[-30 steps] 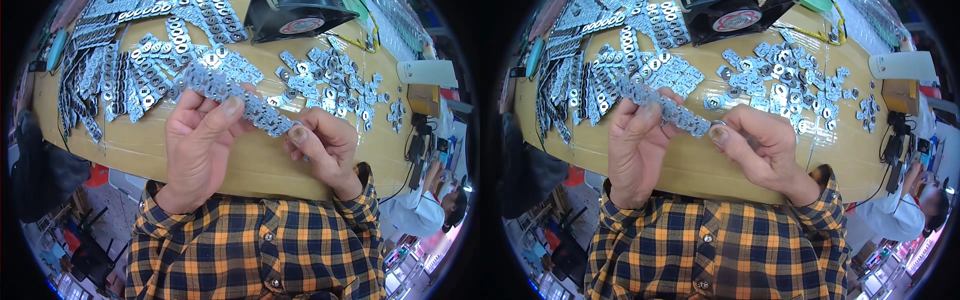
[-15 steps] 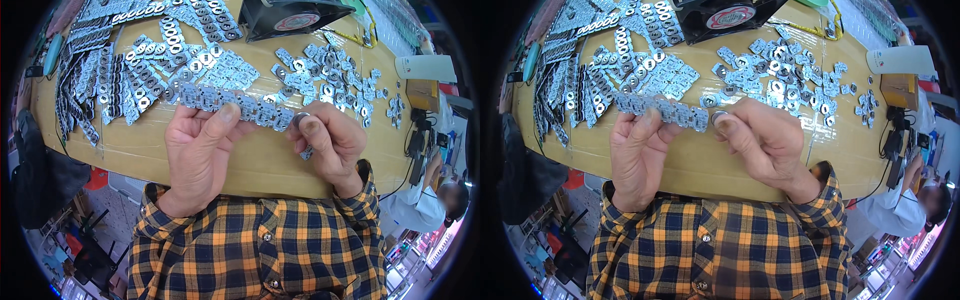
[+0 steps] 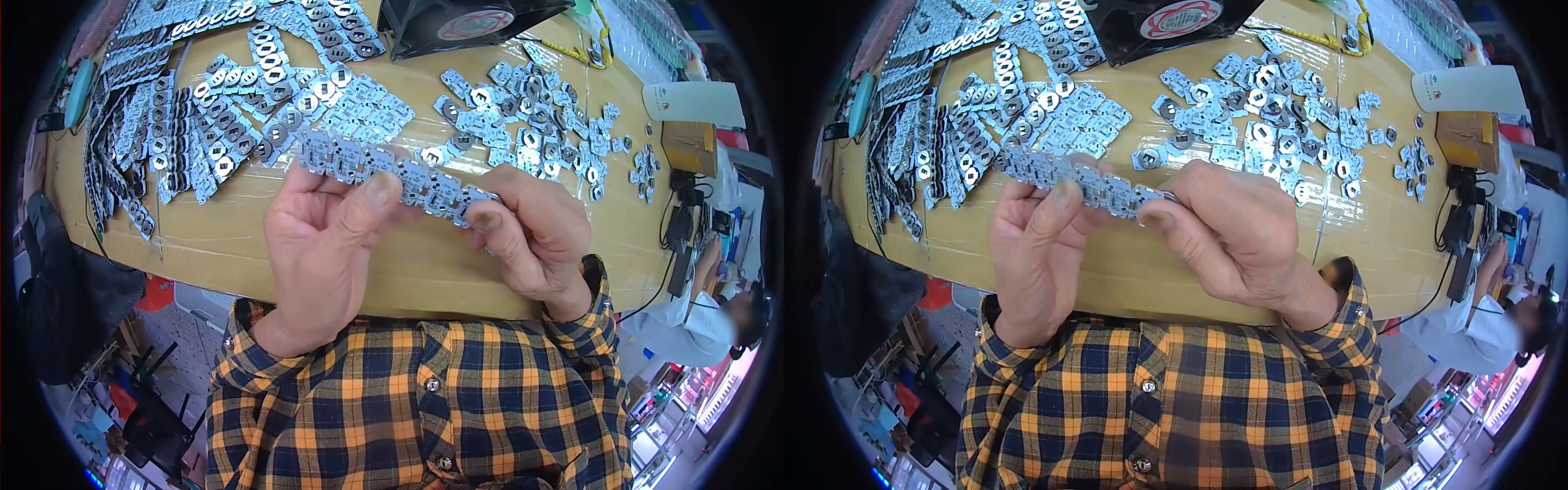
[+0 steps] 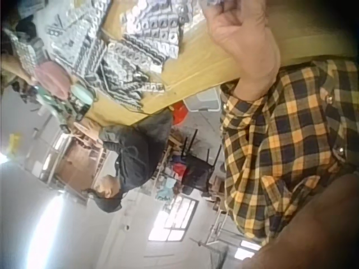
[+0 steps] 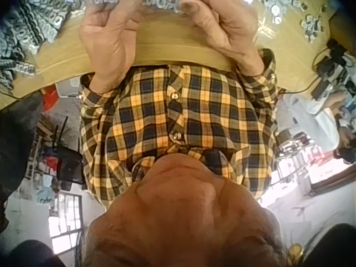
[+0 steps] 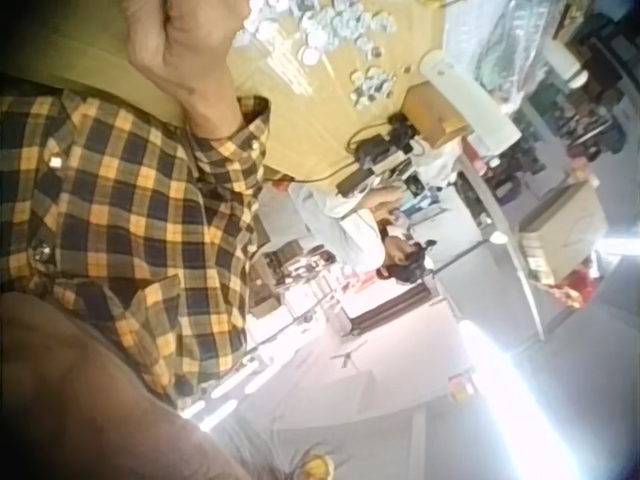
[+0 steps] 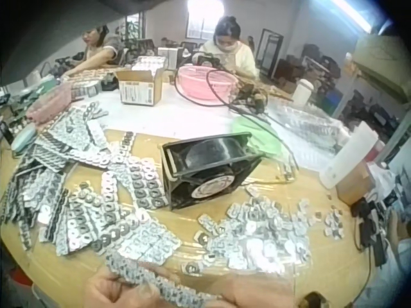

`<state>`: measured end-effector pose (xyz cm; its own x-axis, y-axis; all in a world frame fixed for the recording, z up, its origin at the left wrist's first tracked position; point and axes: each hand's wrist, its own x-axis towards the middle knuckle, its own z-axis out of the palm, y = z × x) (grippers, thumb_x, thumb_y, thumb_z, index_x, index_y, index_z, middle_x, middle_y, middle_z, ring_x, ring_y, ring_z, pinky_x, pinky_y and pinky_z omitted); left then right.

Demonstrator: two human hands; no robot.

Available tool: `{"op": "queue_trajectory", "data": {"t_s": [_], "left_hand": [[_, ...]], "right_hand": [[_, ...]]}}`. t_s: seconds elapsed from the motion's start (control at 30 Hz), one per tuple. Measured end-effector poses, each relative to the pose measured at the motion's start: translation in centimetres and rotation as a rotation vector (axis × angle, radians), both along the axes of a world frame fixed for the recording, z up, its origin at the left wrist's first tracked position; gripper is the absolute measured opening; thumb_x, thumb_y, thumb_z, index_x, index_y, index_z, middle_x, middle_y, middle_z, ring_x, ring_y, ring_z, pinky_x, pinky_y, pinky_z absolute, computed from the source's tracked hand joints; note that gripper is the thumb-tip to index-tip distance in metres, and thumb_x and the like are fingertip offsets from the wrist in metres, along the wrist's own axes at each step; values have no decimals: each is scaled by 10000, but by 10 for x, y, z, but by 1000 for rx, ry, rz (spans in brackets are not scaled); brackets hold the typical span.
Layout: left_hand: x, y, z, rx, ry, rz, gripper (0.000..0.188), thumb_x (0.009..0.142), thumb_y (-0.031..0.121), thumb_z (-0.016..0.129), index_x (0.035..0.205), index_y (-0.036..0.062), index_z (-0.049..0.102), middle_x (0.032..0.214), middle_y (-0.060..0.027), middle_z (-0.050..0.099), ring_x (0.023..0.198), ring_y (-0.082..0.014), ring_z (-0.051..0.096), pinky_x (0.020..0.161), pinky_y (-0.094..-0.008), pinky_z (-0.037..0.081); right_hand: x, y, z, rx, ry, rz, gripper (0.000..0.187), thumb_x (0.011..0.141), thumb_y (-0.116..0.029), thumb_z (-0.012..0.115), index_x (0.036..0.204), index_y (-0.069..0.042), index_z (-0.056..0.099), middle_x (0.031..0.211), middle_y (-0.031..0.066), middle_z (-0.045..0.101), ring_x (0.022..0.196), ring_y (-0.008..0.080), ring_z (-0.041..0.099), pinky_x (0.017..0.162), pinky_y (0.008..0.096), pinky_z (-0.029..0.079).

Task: Assemble or separate small metal components on a workbench.

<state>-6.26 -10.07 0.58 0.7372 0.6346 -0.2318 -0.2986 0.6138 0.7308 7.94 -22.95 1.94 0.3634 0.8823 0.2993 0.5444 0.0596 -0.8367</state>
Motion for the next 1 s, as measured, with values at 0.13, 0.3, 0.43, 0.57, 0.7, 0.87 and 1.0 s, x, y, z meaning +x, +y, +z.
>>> {"op": "queue_trajectory", "data": {"t_s": [0.13,0.3,0.43,0.57,0.7,0.87,1.0], "left_hand": [[10,28,3,1137,89,328,508,842,75,697,1290,-32,482,1134,-175,627,1082,-282,608,888,-356,522],[12,63,35,1685,88,-441,382,761,60,738,1112,-26,615,986,-146,665,878,-241,651,730,-333,515],[22,65,19,1337,38,-609,212,786,12,705,992,-21,661,796,-82,658,662,-156,621,554,-288,453],[24,56,17,555,97,-745,149,834,24,686,967,-39,664,768,-62,646,635,-103,590,537,-236,426],[25,54,7,411,32,-670,146,852,45,683,962,-50,667,766,-51,648,618,-98,584,523,-215,415],[30,54,3,1346,7,-371,229,768,-36,722,992,-48,673,810,-115,671,627,-168,630,535,-254,461],[29,51,2,1457,-30,-292,291,720,-86,733,1001,-45,670,820,-138,671,622,-198,635,523,-264,473]], "right_hand": [[4,-2,0,-6,154,-41,90,873,-50,635,813,17,635,640,88,574,477,193,532,442,301,383],[15,-3,-1,-1,7,105,213,929,-116,574,812,57,613,636,91,579,466,134,546,439,253,378],[13,3,-3,-4,-98,48,174,914,-105,596,811,33,610,607,80,547,449,154,511,429,281,364],[14,-2,15,-319,929,-39,230,970,-165,545,815,-4,596,583,33,549,433,119,490,415,251,386],[14,0,-2,-75,1388,-62,313,1009,-177,428,750,-6,472,598,91,508,378,67,370,346,228,346],[10,3,2,-201,816,-228,292,1001,-178,464,767,-10,510,598,58,538,411,55,423,387,210,360],[4,4,1,-215,672,-264,265,987,-205,521,817,-8,572,607,17,575,443,33,469,428,180,363]]}}
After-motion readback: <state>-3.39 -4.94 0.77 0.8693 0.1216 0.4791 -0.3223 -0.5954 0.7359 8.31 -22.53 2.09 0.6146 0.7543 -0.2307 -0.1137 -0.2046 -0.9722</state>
